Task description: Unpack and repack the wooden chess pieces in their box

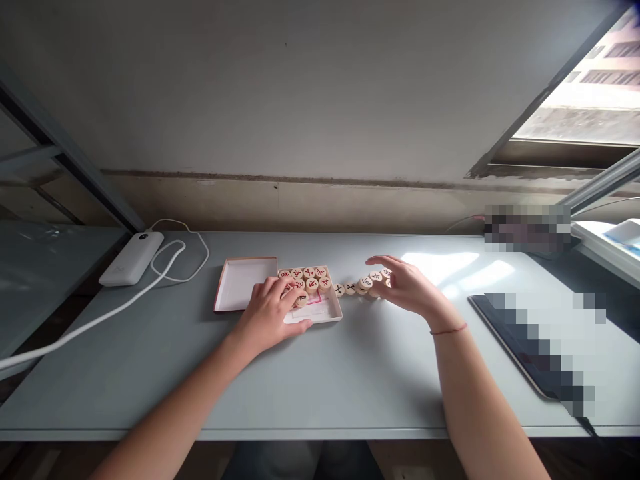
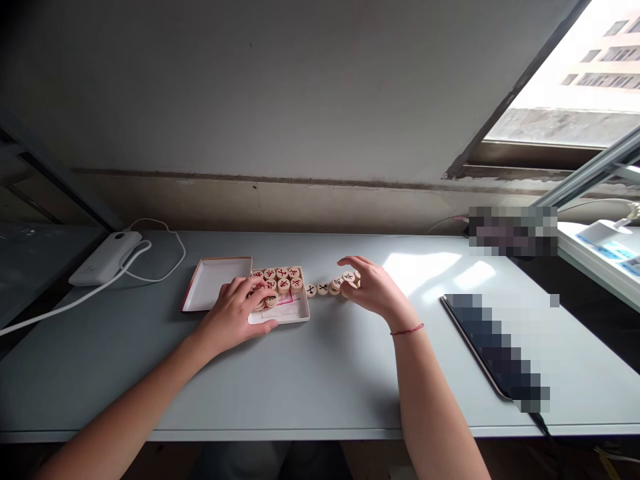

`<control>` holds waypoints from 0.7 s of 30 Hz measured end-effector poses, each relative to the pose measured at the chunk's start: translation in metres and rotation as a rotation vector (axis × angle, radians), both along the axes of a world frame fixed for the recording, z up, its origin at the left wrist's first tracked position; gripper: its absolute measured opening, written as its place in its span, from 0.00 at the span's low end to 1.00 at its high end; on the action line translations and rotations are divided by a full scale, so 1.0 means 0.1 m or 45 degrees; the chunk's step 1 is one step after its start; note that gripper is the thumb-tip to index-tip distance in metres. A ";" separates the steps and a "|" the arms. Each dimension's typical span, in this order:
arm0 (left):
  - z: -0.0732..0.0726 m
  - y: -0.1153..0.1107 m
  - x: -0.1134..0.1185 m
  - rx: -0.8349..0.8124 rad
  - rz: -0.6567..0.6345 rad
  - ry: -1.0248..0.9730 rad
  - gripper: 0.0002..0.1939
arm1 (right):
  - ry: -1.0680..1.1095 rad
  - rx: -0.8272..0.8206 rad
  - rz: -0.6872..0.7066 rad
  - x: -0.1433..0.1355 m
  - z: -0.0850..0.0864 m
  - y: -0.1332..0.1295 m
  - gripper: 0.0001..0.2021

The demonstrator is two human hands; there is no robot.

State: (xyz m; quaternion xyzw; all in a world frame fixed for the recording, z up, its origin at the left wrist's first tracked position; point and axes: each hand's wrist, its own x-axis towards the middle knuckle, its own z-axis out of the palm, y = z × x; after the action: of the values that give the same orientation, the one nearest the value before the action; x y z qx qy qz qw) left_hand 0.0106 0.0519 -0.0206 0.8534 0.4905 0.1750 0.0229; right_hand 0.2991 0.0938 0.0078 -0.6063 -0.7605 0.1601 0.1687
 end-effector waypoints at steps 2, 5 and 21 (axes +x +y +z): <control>0.00 0.00 0.01 0.002 -0.005 -0.001 0.18 | -0.010 -0.055 0.080 0.00 -0.02 0.00 0.23; 0.01 -0.01 0.01 -0.004 -0.007 0.002 0.18 | -0.022 -0.069 0.178 -0.03 -0.09 -0.01 0.25; 0.00 -0.01 0.02 -0.032 -0.032 -0.012 0.18 | 0.000 -0.089 -0.009 0.12 -0.15 0.08 0.16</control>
State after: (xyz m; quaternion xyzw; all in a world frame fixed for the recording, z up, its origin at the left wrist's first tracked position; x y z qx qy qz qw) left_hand 0.0128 0.0506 -0.0207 0.8583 0.4819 0.1723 0.0382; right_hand 0.3116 0.1017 -0.0075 -0.6144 -0.7524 0.1860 0.1479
